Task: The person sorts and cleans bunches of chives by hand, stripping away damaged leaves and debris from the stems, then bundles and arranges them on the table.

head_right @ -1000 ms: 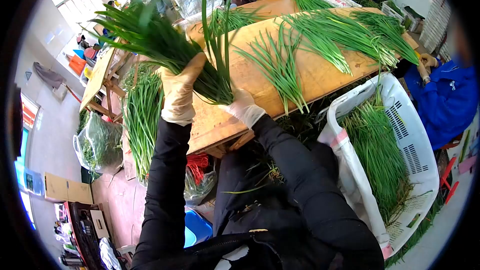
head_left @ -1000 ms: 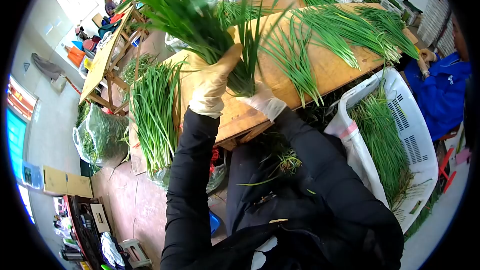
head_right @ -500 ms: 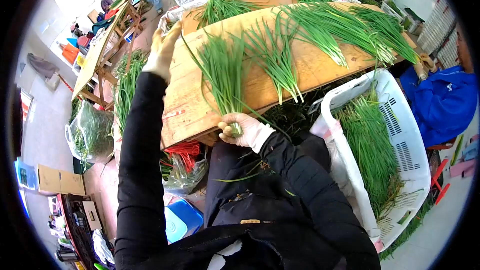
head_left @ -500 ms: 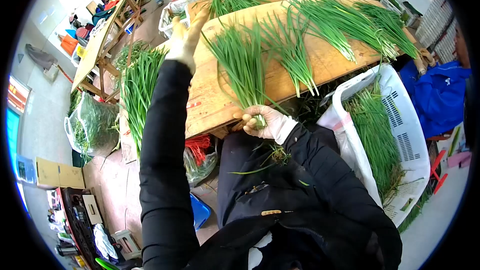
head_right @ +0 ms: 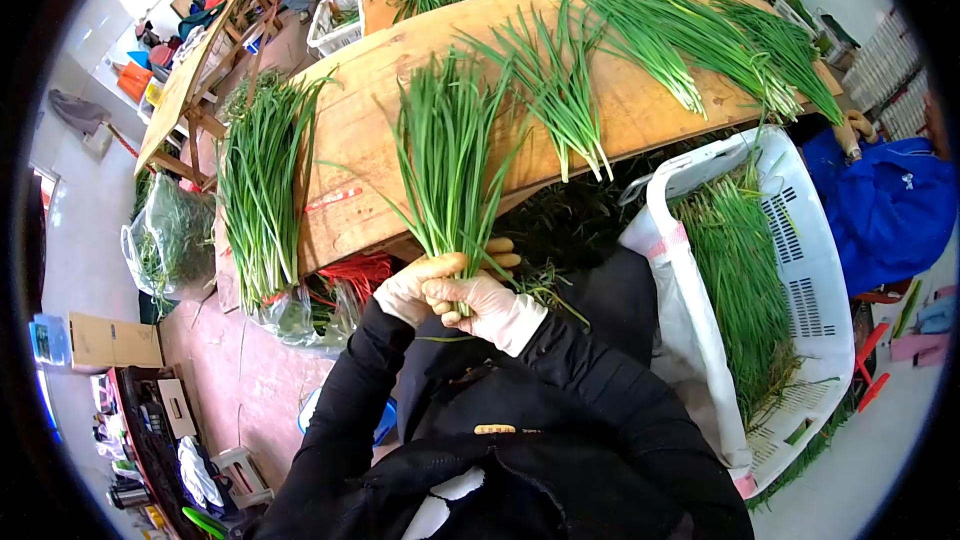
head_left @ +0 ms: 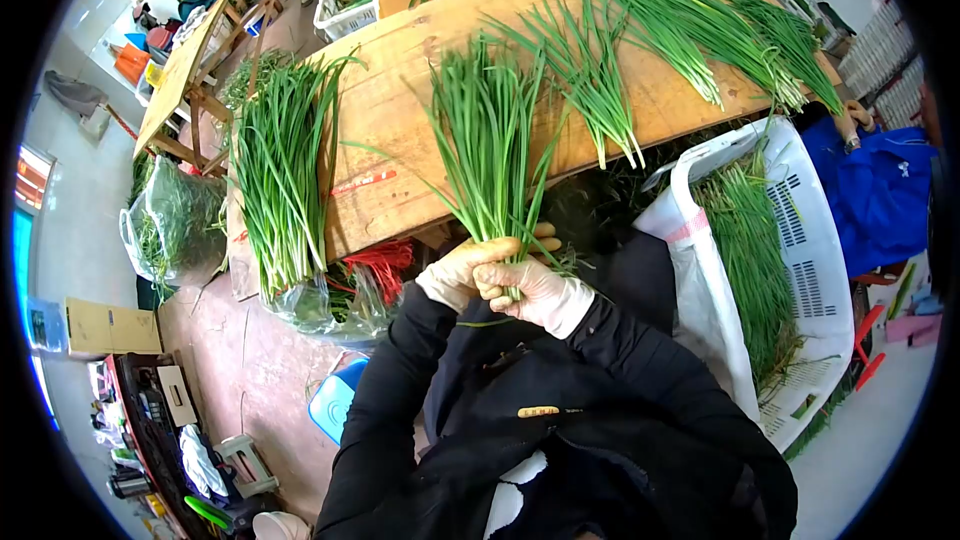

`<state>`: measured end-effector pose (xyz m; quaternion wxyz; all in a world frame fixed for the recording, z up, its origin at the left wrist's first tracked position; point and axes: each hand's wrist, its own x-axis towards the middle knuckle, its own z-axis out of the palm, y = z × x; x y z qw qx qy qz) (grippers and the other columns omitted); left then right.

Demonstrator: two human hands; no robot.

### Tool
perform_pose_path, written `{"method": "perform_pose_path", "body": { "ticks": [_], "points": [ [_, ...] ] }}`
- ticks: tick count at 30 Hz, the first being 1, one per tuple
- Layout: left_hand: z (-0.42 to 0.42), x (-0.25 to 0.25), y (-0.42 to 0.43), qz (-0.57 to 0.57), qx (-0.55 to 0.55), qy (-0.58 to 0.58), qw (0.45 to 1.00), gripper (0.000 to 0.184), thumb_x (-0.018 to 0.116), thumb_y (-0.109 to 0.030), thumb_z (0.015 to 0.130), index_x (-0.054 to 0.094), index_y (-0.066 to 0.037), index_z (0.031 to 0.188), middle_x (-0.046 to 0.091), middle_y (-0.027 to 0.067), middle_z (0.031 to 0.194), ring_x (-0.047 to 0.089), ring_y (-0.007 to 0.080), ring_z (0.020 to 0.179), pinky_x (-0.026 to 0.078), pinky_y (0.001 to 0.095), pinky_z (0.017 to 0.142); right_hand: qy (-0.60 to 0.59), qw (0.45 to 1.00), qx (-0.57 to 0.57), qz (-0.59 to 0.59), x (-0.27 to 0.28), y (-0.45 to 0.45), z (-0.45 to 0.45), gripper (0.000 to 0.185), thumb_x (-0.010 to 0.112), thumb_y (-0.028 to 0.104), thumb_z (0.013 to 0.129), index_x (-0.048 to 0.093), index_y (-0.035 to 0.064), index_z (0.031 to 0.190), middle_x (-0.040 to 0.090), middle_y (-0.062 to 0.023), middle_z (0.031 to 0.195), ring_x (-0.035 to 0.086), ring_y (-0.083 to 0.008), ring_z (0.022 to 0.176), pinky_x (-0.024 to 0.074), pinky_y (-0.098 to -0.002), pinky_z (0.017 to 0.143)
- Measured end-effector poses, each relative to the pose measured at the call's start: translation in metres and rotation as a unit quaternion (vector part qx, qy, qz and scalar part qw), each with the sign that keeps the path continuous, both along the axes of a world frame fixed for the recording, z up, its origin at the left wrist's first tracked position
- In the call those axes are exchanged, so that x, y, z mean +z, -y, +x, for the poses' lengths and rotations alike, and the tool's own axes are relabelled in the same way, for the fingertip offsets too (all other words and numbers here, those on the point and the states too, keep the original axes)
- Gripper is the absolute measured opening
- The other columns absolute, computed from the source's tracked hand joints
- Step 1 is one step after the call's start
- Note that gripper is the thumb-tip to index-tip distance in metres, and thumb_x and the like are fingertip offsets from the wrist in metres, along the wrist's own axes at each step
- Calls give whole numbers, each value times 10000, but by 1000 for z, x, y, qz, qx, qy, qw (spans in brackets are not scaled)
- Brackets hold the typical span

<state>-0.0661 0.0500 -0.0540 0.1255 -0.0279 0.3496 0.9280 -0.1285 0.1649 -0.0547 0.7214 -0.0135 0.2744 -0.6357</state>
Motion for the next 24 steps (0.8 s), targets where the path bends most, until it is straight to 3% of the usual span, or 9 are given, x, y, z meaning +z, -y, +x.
{"method": "perform_pose_path", "body": {
  "ticks": [5, 7, 9, 11, 13, 16, 19, 21, 24],
  "points": [
    [2, 2, -10, -1, 65, 59, 996, 457, 583, -214, 766, 481, 76, 1104, 537, 236, 1090, 531, 297, 1019, 389, 362, 925, -194, 963, 159, -102, -22, -37, -3, 387, 599, 281, 813, 494, 9, 1067, 581, -95, 984, 546, -136, 929, 458, -248, 759],
    [10, -5, -10, 61, 113, 107, 986, 417, 608, -170, 737, 499, 71, 1060, 563, 248, 1022, 549, 314, 984, 388, 390, 929, -547, 776, 285, -135, 8, -60, -13, 276, 603, 277, 808, 547, 8, 841, 615, -69, 820, 596, -113, 767, 481, -244, 690],
    [11, -17, -3, 60, 67, 67, 994, 466, 642, -181, 717, 487, 74, 1076, 580, 225, 989, 579, 302, 922, 433, 369, 881, -482, 827, 285, -56, 51, -75, -27, 235, 603, 226, 807, 539, 1, 788, 608, -41, 736, 592, -97, 639, 484, -240, 602],
    [11, -9, -6, 36, 71, 76, 994, 489, 660, -179, 705, 483, 73, 1085, 585, 212, 980, 592, 291, 881, 459, 359, 839, -560, 828, 24, -36, 64, -74, -35, 260, 586, 277, 813, 542, 29, 751, 599, -52, 694, 593, -135, 581, 476, -254, 543],
    [9, -16, -6, 30, 63, 69, 995, 543, 711, -150, 662, 479, 64, 1103, 601, 173, 954, 616, 253, 789, 511, 338, 731, -786, 616, -41, 20, 70, -54, -48, 366, 578, 404, 787, 547, 41, 756, 587, -74, 688, 593, -188, 633, 469, -293, 573],
    [4, -6, -17, -53, 101, 78, 990, 357, 668, -65, 695, 526, 32, 1008, 611, 145, 862, 611, 219, 725, 513, 326, 670, -846, 526, 81, 41, 37, -33, -59, 446, 558, 488, 769, 548, 42, 774, 588, -92, 718, 580, -239, 724, 443, -357, 631],
    [4, -4, -20, -98, 111, 81, 986, 283, 631, -37, 719, 535, 14, 980, 611, 132, 827, 597, 187, 683, 504, 287, 621, -606, 785, 128, 1, 7, -20, -68, 409, 511, 440, 817, 547, 36, 764, 577, -114, 729, 569, -292, 670, 439, -365, 582],
    [3, 0, -23, -104, 123, 92, 983, 268, 599, -1, 730, 521, 7, 987, 611, 137, 788, 581, 165, 613, 493, 260, 557, -600, 788, 135, -8, 8, -21, -73, 346, 489, 380, 838, 544, 47, 763, 571, -112, 691, 565, -292, 621, 440, -369, 550],
    [4, -10, -29, -107, 200, 138, 964, 290, 560, 47, 738, 464, -6, 1006, 597, 157, 717, 573, 178, 536, 492, 283, 481, -937, 348, -16, -22, 8, -19, -91, 255, 459, 322, 844, 555, 97, 772, 574, -101, 687, 569, -291, 650, 456, -396, 579]
  ]
}}
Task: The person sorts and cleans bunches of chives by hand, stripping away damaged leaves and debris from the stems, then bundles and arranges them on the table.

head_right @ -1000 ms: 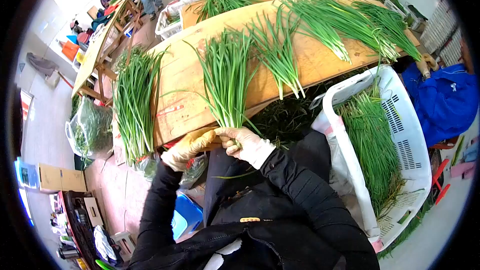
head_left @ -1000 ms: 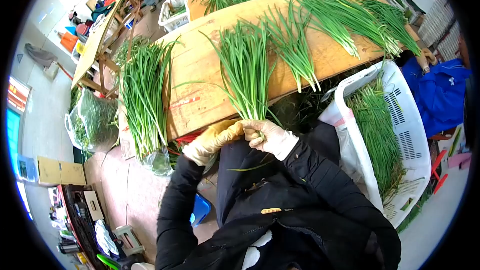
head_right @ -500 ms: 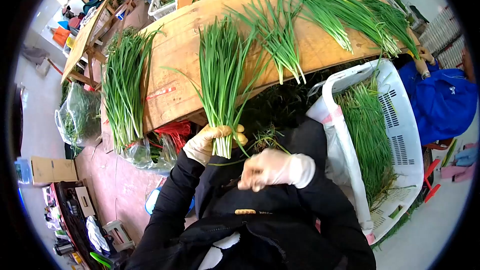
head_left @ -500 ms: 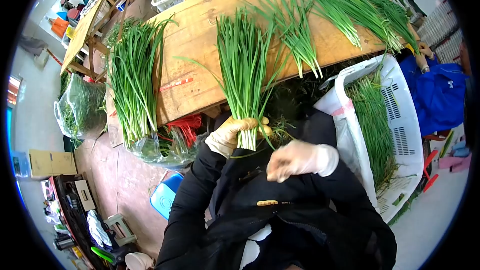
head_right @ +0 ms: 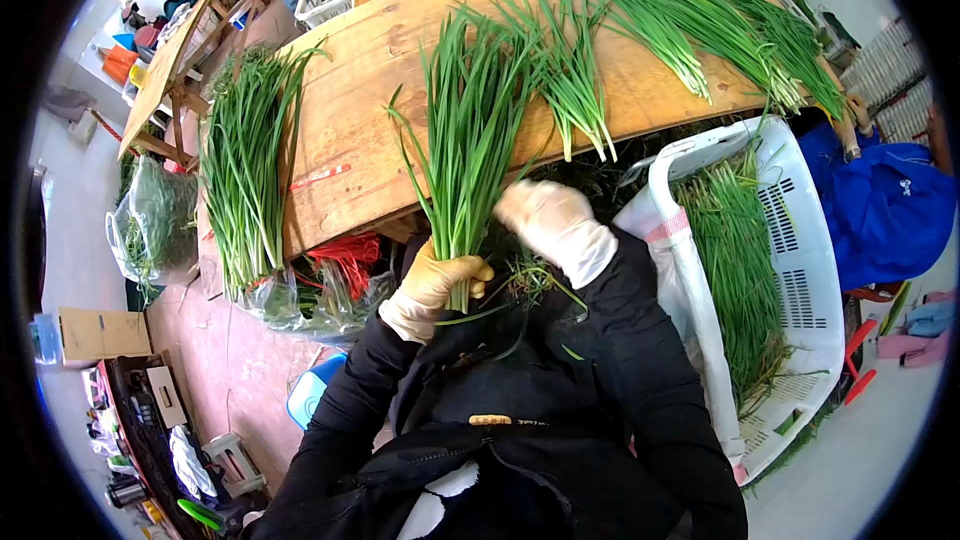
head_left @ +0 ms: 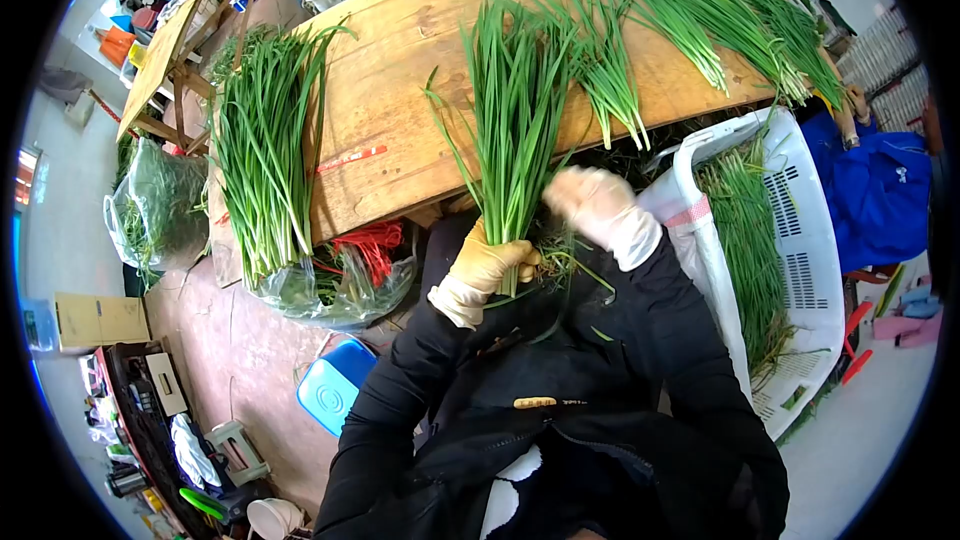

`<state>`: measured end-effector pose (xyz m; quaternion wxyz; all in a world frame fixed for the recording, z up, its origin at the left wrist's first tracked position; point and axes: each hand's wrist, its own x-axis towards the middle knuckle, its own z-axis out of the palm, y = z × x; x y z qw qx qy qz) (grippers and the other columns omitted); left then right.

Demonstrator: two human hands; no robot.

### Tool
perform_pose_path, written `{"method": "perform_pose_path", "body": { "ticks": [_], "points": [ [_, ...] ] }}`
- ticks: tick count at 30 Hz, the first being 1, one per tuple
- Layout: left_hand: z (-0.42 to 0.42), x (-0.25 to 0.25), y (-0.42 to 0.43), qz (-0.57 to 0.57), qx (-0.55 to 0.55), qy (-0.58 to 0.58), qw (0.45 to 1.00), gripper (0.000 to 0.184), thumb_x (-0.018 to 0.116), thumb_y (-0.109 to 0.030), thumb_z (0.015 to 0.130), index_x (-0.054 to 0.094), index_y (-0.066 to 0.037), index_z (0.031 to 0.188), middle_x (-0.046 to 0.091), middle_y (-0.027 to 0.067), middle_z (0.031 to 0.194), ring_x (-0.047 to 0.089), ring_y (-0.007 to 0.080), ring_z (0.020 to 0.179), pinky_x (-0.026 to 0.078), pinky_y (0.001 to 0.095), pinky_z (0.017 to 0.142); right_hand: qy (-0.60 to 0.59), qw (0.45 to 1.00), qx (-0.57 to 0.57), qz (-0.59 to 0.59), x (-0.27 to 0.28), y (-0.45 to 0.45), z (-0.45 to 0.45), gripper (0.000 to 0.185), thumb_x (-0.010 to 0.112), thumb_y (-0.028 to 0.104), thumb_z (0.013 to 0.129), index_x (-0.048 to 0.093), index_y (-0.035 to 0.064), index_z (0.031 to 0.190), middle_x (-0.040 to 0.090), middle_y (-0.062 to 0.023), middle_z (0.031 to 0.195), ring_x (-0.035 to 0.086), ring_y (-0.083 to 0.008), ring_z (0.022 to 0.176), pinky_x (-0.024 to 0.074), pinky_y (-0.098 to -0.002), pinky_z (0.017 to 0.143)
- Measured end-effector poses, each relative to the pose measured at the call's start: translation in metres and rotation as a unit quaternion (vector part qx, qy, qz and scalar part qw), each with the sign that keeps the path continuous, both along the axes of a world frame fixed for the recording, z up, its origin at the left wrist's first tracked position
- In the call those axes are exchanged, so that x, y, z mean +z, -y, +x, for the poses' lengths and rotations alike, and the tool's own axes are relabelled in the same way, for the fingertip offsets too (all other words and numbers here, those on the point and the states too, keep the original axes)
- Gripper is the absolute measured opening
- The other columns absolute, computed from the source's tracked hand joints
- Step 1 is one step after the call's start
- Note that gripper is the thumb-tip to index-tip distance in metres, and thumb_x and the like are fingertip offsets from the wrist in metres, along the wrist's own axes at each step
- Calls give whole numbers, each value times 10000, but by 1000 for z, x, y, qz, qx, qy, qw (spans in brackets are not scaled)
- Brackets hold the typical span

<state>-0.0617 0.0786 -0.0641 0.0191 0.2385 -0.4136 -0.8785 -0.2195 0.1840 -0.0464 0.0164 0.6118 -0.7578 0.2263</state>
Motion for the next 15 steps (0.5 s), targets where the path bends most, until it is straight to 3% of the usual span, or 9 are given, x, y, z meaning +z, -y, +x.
{"method": "perform_pose_path", "body": {
  "ticks": [2, 3, 5, 7, 8, 9, 11, 13, 15],
  "points": [
    [-1, -2, -10, 17, 35, 0, 999, 307, 561, 54, 735, 457, -14, 1015, 596, 155, 714, 575, 184, 542, 495, 293, 484, 35, 979, -201, 18, 14, -13, -17, 282, 436, 324, 864, 556, 84, 775, 588, -114, 725, 573, -312, 687, 452, -408, 583],
    [-1, -3, -14, 32, 72, 0, 997, 324, 562, 61, 732, 450, -22, 1024, 595, 153, 712, 577, 189, 549, 498, 303, 488, 48, 971, -234, -22, 19, -20, -23, 297, 440, 318, 868, 547, 62, 761, 583, -134, 715, 573, -319, 686, 449, -410, 580],
    [-2, -5, -15, 40, 82, -2, 996, 359, 563, 72, 728, 433, -43, 1043, 591, 147, 702, 574, 195, 546, 500, 316, 490, 83, 950, -247, 171, 39, -37, -27, 334, 489, 369, 834, 571, 46, 815, 599, -153, 750, 588, -314, 733, 457, -407, 620],
    [-2, 0, -16, 34, 52, 10, 998, 370, 562, 71, 730, 420, -58, 1047, 585, 138, 691, 564, 188, 533, 496, 315, 484, 30, 864, -221, 451, 56, -42, -12, 401, 570, 428, 763, 593, 51, 896, 617, -165, 814, 602, -294, 797, 463, -394, 669],
    [-3, 2, -17, 21, 45, 11, 999, 368, 570, 65, 728, 418, -67, 1035, 579, 124, 685, 553, 180, 519, 491, 303, 480, 0, 870, -215, 443, 50, -50, -9, 488, 647, 463, 677, 598, 72, 964, 625, -153, 887, 605, -277, 853, 462, -389, 712],
    [-7, 1, -18, 23, 48, 7, 999, 368, 570, 65, 728, 418, -67, 1035, 579, 124, 685, 553, 180, 519, 491, 303, 480, 0, 950, -195, 244, 52, -53, 1, 450, 650, 456, 677, 602, 96, 944, 630, -107, 811, 612, -254, 793, 466, -361, 691],
    [-11, -1, -26, 58, 78, -4, 995, 463, 512, 131, 693, 323, -104, 1044, 509, 101, 648, 496, 164, 461, 394, 281, 376, 58, 992, -111, 29, 70, -37, 22, 412, 624, 461, 694, 606, 118, 922, 599, -53, 709, 607, -215, 709, 479, -311, 613],
    [-15, -7, -31, -5, 87, -16, 996, 463, 549, 85, 698, 316, -107, 1050, 504, 86, 646, 483, 141, 456, 387, 268, 375, 6, 999, -19, -49, 68, -13, 39, 403, 582, 443, 743, 577, 96, 947, 582, -21, 713, 581, -175, 648, 466, -273, 565],
    [-18, -10, -35, -67, 105, -29, 992, 470, 588, 45, 698, 317, -105, 1051, 503, 81, 647, 479, 124, 455, 383, 258, 372, -86, 994, -63, 34, 68, 14, 55, 438, 607, 451, 708, 552, 103, 969, 575, -26, 693, 584, -198, 643, 465, -297, 556]
  ]
}}
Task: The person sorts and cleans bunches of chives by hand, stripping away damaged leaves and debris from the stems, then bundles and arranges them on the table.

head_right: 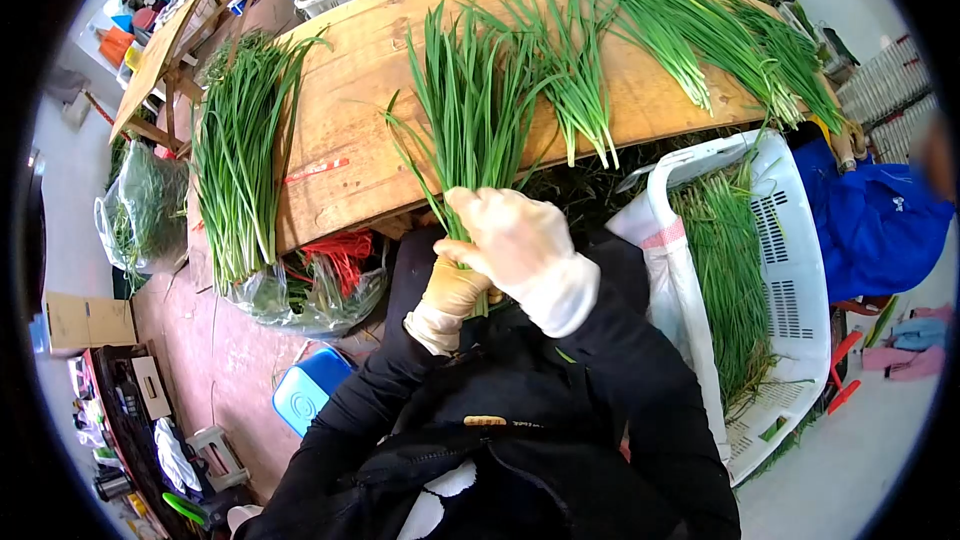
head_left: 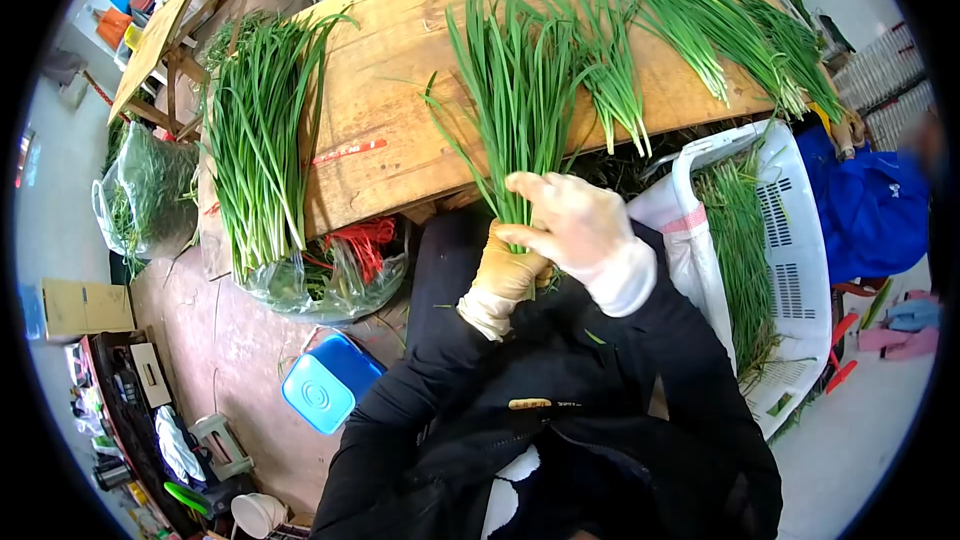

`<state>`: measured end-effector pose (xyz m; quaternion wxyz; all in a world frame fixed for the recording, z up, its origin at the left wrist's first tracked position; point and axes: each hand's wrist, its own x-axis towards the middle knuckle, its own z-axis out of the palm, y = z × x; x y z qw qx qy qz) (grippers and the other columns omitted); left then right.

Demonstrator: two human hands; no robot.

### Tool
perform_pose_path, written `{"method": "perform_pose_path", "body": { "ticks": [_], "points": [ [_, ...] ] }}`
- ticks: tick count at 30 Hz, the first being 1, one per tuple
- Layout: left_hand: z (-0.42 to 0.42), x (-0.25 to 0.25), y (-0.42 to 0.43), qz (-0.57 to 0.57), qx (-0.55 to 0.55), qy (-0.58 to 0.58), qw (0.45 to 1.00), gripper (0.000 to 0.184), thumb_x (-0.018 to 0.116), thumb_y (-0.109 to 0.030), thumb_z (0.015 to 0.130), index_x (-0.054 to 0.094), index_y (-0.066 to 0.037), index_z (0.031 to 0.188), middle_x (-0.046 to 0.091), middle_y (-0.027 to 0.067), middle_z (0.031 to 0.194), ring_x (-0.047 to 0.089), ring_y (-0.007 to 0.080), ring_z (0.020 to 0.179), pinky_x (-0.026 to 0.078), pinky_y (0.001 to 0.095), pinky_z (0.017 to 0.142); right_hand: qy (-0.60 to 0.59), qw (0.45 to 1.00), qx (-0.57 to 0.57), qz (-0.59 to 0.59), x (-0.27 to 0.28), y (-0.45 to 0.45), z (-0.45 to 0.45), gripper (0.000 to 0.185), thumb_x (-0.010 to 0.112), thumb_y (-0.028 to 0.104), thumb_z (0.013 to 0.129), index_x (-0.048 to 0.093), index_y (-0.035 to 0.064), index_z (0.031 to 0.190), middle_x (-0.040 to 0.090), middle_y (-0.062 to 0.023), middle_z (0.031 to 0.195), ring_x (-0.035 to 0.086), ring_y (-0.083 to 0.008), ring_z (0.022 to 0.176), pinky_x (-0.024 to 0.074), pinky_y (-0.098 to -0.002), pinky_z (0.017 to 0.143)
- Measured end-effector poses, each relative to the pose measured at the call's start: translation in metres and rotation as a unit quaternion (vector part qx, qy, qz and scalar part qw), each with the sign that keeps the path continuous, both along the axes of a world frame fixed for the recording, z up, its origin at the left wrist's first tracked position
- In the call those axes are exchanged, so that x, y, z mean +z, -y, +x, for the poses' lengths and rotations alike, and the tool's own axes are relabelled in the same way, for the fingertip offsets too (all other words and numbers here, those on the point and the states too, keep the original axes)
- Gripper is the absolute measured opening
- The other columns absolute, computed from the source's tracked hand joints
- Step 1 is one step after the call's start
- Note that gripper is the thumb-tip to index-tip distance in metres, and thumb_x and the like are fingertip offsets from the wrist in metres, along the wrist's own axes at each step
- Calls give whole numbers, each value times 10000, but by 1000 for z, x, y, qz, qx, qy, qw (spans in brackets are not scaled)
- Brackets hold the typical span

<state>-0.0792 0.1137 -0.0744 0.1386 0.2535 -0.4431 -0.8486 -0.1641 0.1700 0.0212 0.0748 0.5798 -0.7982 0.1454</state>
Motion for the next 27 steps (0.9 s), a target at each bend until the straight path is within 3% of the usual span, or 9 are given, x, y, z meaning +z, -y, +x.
{"method": "perform_pose_path", "body": {
  "ticks": [2, 8, 10, 12, 14, 15, 16, 19, 27],
  "points": [
    [0, 3, 0, 2, 1, 41, 999, 488, 615, 29, 692, 316, -101, 1056, 504, 76, 657, 476, 113, 454, 376, 249, 364, 43, 994, -42, 88, -11, 19, -4, 393, 626, 438, 690, 547, 102, 879, 576, -52, 684, 589, -223, 652, 458, -324, 543],
    [3, 5, 3, 38, 8, 26, 999, 524, 672, -2, 666, 367, -109, 1078, 527, 35, 668, 482, 110, 453, 385, 232, 379, 201, 979, 4, 11, -22, 19, -16, 232, 623, 261, 759, 531, 48, 754, 596, -59, 642, 597, -189, 583, 454, -286, 529],
    [5, 13, 8, 76, -41, -32, 996, 549, 682, 9, 659, 371, -108, 1096, 537, 34, 719, 493, 103, 484, 393, 223, 404, 459, 888, -39, -16, -17, 13, -17, 189, 608, 183, 788, 513, 25, 748, 599, -55, 628, 589, -114, 560, 450, -234, 528],
    [11, 11, 9, 29, -53, -45, 997, 548, 712, -165, 712, 371, -109, 1137, 546, 30, 767, 503, 100, 521, 415, 213, 448, 458, 888, -38, -29, -27, 8, -18, 152, 596, 129, 808, 505, 15, 763, 596, -46, 637, 573, -69, 570, 448, -206, 532],
    [18, 10, 14, 82, -93, -84, 989, 587, 625, -478, 736, 414, -109, 1141, 559, 39, 798, 515, 110, 554, 444, 235, 493, 516, 850, -29, -99, -33, 4, -18, 132, 587, 118, 817, 502, 22, 786, 599, -40, 640, 576, -79, 573, 455, -204, 542],
    [18, -1, 16, 79, -122, -84, 986, 728, 420, -705, 693, 474, -106, 1102, 571, 56, 836, 534, 135, 604, 467, 268, 546, 553, 827, -37, -95, -36, 4, -19, 107, 585, 85, 814, 494, 29, 810, 592, -31, 670, 580, -85, 595, 459, -206, 559],
    [16, -5, 18, 189, -125, -88, 970, 721, 360, -700, 722, 447, -101, 1114, 578, 71, 823, 547, 151, 589, 483, 271, 539, 553, 827, -38, -95, -39, 4, -20, 107, 585, 85, 814, 494, 29, 810, 592, -31, 670, 580, -85, 595, 459, -206, 559],
    [19, 6, 19, 220, -117, -94, 964, 717, 313, -688, 755, 477, -85, 1105, 586, 78, 842, 563, 161, 631, 493, 282, 578, 661, 733, -14, -160, -46, 4, -21, 135, 571, 12, 799, 504, 24, 916, 538, -9, 703, 568, -84, 628, 457, -207, 580],
    [19, 8, 21, 237, -124, -133, 954, 583, 346, -588, 827, 466, -90, 1107, 586, 75, 864, 566, 148, 646, 500, 276, 596, 674, 709, 15, -207, -49, 0, -16, 246, 551, 42, 823, 487, 17, 1059, 542, -8, 704, 526, -72, 612, 435, -197, 599]
  ]
}}
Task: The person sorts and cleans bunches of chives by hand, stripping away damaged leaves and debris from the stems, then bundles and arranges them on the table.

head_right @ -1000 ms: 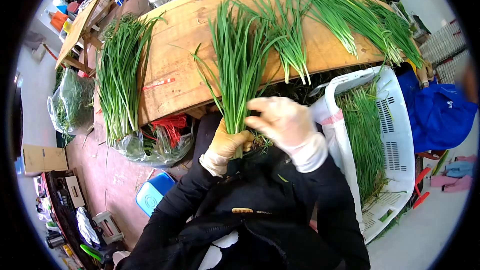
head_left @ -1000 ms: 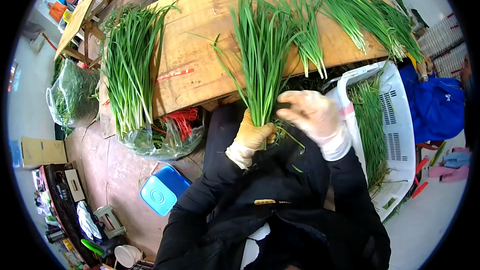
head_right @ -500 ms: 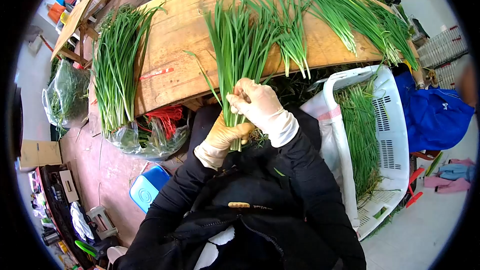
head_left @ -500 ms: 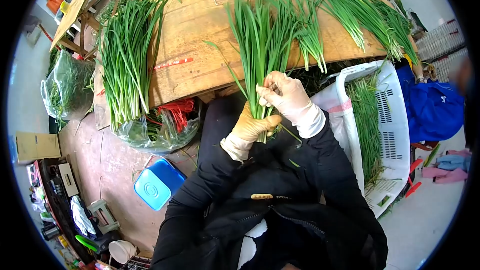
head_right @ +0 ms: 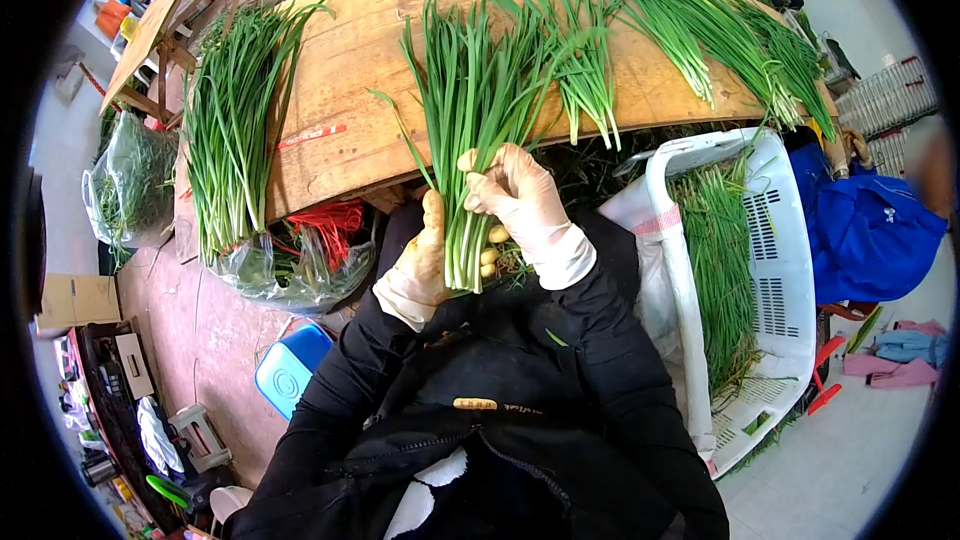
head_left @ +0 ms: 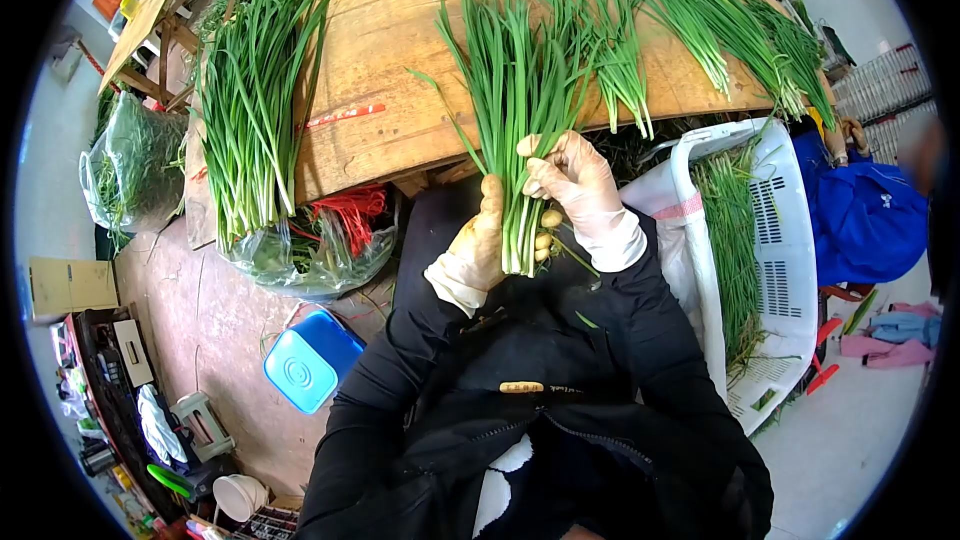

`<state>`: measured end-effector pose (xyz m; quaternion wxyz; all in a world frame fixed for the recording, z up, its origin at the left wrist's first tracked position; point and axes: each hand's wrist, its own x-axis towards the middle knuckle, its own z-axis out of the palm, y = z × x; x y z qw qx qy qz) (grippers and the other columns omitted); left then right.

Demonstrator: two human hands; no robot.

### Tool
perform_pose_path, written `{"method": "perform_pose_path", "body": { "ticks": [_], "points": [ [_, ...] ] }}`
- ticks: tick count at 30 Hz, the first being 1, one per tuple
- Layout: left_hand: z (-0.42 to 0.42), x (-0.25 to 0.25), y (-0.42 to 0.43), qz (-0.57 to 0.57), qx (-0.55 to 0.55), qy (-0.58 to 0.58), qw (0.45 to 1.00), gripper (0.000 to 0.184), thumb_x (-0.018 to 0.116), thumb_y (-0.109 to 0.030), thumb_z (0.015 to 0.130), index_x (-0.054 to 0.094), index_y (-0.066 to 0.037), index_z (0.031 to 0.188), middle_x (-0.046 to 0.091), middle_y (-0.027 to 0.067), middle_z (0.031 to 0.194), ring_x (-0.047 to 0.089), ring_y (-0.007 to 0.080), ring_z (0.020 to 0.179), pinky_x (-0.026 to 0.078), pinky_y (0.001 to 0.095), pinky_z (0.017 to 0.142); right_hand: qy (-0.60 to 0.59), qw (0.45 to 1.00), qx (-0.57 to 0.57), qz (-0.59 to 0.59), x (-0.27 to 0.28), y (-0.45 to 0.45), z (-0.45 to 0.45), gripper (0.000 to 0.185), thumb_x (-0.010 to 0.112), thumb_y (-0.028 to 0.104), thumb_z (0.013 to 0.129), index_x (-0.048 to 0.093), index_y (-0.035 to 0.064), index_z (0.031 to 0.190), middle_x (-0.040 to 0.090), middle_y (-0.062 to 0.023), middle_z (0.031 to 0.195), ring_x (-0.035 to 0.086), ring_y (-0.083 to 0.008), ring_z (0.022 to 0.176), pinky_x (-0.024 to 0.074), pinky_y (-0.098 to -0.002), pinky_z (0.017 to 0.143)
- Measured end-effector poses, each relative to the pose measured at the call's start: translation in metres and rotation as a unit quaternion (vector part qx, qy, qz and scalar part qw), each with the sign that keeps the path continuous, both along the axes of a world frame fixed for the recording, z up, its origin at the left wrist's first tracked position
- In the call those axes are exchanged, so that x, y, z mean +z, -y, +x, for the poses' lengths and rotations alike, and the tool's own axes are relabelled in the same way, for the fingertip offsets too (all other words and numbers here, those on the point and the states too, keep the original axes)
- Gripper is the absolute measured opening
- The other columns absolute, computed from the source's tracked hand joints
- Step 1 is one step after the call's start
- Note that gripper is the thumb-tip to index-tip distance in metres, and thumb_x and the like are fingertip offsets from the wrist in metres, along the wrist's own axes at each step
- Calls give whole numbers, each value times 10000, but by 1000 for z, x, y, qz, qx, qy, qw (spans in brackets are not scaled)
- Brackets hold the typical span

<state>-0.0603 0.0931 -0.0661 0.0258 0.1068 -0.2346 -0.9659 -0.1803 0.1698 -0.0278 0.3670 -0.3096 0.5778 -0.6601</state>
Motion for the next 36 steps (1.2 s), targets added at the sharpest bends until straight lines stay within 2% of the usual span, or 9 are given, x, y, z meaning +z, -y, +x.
{"method": "perform_pose_path", "body": {
  "ticks": [7, 10, 14, 18, 23, 29, 31, 33, 36],
  "points": [
    [1, 3, -3, 6, 13, 3, 1000, 474, 415, -494, 853, 453, -98, 1111, 582, 69, 852, 559, 144, 630, 496, 260, 566, 36, 993, 8, -110, -1, -3, -1, 387, 530, 255, 861, 403, 6, 1127, 568, -48, 720, 500, -76, 573, 403, -176, 546],
    [1, -3, -1, -11, 3, 12, 1000, 542, 506, -503, 801, 479, -69, 1125, 598, 85, 920, 574, 154, 681, 501, 279, 601, 7, 995, -31, -97, -9, -6, -3, 315, 585, 309, 823, 494, 28, 932, 540, -17, 711, 469, -74, 488, 381, -191, 432],
    [3, -2, -7, -58, 50, 63, 995, 443, 514, -445, 824, 509, -66, 1055, 590, 43, 847, 578, 149, 643, 507, 273, 580, -325, 918, -66, 216, 14, -5, 9, 439, 599, 423, 775, 524, 12, 639, 528, -102, 564, 530, -187, 513, 409, -323, 473],
    [0, 8, -8, -22, 55, 79, 995, 347, 463, -392, 874, 492, -90, 1043, 567, 27, 788, 546, 128, 582, 467, 242, 497, -114, 970, -47, 209, 8, -2, 10, 288, 610, 269, 789, 517, 18, 685, 517, -77, 553, 521, -172, 491, 392, -297, 454],
    [-2, -14, -5, 44, 35, 51, 997, 328, 505, -364, 859, 559, -56, 955, 601, 39, 764, 576, 136, 565, 482, 256, 485, -425, 889, -109, -132, -1, -21, 20, 98, 616, 70, 782, 541, 14, 809, 572, -66, 745, 575, -138, 608, 456, -249, 522],
    [-9, 4, -7, 45, 46, 139, 988, 389, 548, -192, 839, 459, -11, 1172, 610, 68, 856, 571, 119, 646, 472, 239, 542, 25, 980, 65, -188, 3, -48, 44, 149, 588, 67, 800, 597, -31, 913, 569, -106, 781, 551, -166, 743, 452, -261, 676],
    [2, 7, -9, -18, -9, 89, 996, 393, 528, -172, 846, 440, -34, 1203, 588, 58, 854, 488, 78, 572, 431, 208, 508, 57, 980, 150, -115, 14, -76, 47, 177, 582, 77, 806, 586, -60, 919, 564, -133, 751, 564, -202, 719, 472, -295, 638],
    [7, -1, -6, 5, -8, 65, 998, 330, 538, -148, 838, 487, -38, 1145, 610, 71, 807, 504, 94, 536, 442, 217, 472, 161, 943, 138, -256, 14, -98, 50, 162, 583, 80, 805, 577, -73, 857, 565, -150, 724, 577, -245, 666, 489, -344, 591],
    [28, -2, 6, -40, -77, 49, 995, 571, 584, -211, 794, 342, -41, 1283, 497, 27, 748, 421, 69, 541, 375, 205, 492, 164, 936, 165, -264, 0, -128, 24, 199, 491, 110, 859, 556, -48, 756, 577, -148, 708, 582, -263, 625, 481, -347, 553]
  ]
}}
